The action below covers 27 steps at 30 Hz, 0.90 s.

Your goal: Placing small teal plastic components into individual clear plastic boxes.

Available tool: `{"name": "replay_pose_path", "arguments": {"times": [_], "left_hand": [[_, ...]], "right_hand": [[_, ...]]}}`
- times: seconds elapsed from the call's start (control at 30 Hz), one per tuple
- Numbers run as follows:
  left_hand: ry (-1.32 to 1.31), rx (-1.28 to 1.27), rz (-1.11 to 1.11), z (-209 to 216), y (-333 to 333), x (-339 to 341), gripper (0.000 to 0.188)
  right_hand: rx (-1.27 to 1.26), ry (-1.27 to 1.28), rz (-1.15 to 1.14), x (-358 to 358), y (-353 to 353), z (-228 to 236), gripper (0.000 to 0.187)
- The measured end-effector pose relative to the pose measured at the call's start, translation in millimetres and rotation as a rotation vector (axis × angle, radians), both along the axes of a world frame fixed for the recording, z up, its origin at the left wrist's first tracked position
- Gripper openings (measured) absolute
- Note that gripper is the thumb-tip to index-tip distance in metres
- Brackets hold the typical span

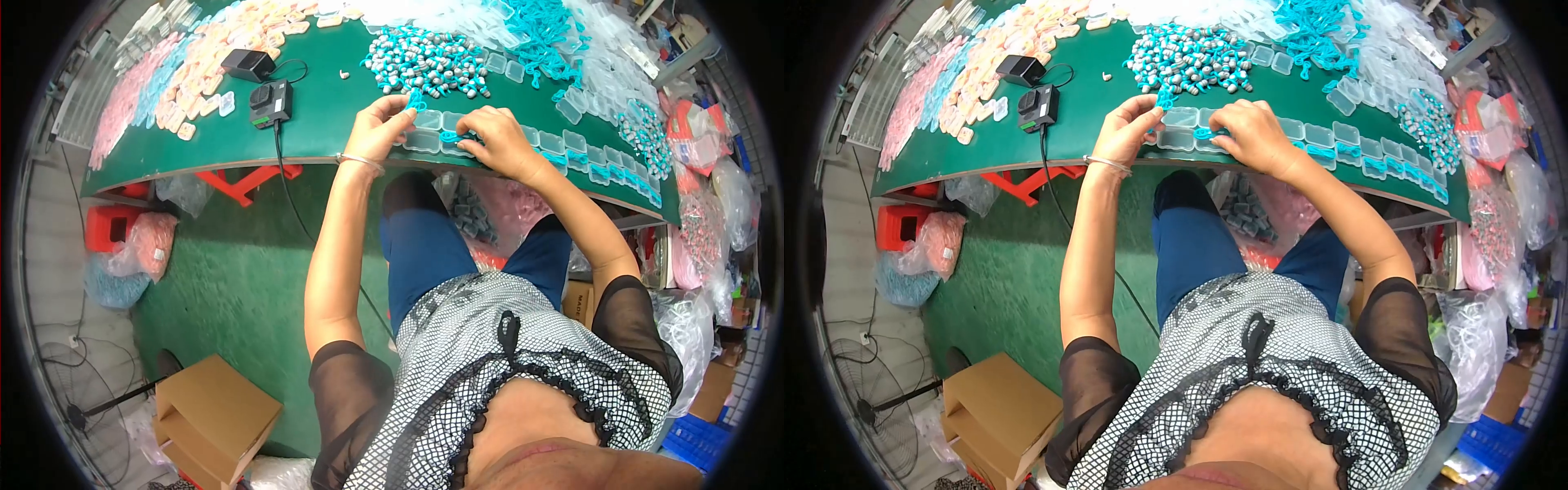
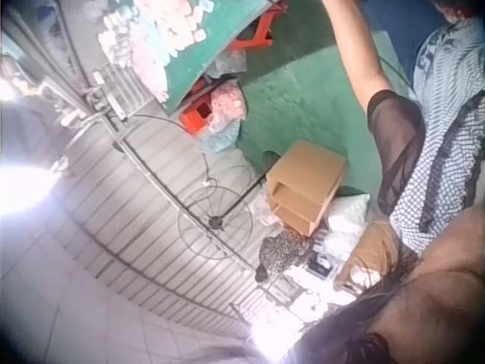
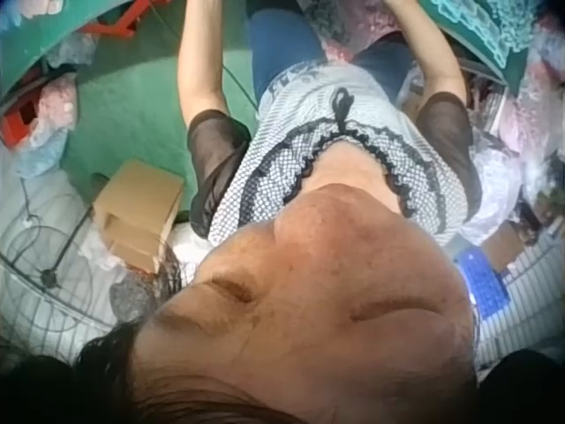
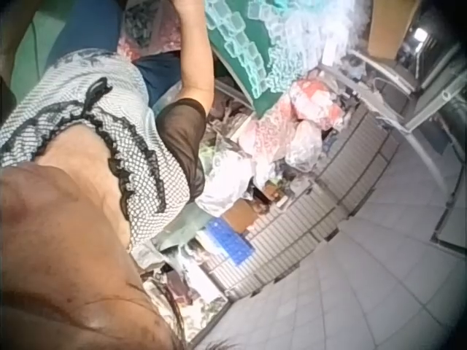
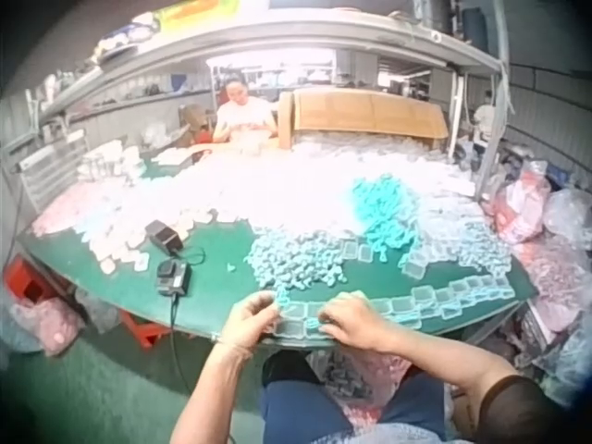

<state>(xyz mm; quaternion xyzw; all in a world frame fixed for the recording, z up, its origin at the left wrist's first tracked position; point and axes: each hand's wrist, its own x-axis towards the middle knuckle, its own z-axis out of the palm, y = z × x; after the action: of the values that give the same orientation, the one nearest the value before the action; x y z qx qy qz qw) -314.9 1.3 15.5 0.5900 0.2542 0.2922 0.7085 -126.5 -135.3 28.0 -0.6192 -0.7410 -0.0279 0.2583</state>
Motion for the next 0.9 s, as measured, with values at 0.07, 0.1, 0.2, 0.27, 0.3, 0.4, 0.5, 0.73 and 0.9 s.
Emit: {"name": "replay_pose_path", "arguments": {"times": [0.07,0.1,0.2,0.27,0.3,0.4,0.5,0.73,0.9], "left_hand": [[0.016,0.041,0.006,-2.8,-1.9,-2.5,0.032],[0.033,0.082,0.012,-4.9,-2.5,-3.9,0.033],[0.055,0.131,0.015,-8.8,-2.7,-5.1,0.033],[0.045,0.157,0.015,-9.0,-4.9,-4.8,0.032],[0.037,0.182,0.016,-9.3,-5.8,-4.6,0.032],[0.049,0.184,0.016,-7.6,-6.9,-5.2,0.031],[0.033,0.154,-0.006,-5.6,-5.6,-6.0,0.030],[-0.004,0.070,-0.127,-3.1,-0.9,-9.5,0.029],[0.033,0.042,-0.016,-4.6,3.3,-14.4,0.027]], "right_hand": [[0.023,-0.077,0.001,-1.0,-0.7,-3.1,0.020],[0.022,-0.077,0.005,-2.7,-0.6,-2.9,0.020],[0.039,-0.087,-0.012,-4.2,0.0,-2.8,0.015],[0.036,-0.136,-0.004,-0.1,0.8,-6.1,0.011],[0.035,-0.136,-0.003,-0.6,0.8,-6.5,0.011],[0.055,-0.173,-0.015,-2.5,1.4,-5.7,0.007],[0.017,-0.160,-0.021,-2.2,6.6,1.4,0.012],[0.028,0.322,0.172,-18.2,45.7,15.6,0.032],[0.006,0.412,0.108,-19.0,51.9,0.9,0.026]]}}
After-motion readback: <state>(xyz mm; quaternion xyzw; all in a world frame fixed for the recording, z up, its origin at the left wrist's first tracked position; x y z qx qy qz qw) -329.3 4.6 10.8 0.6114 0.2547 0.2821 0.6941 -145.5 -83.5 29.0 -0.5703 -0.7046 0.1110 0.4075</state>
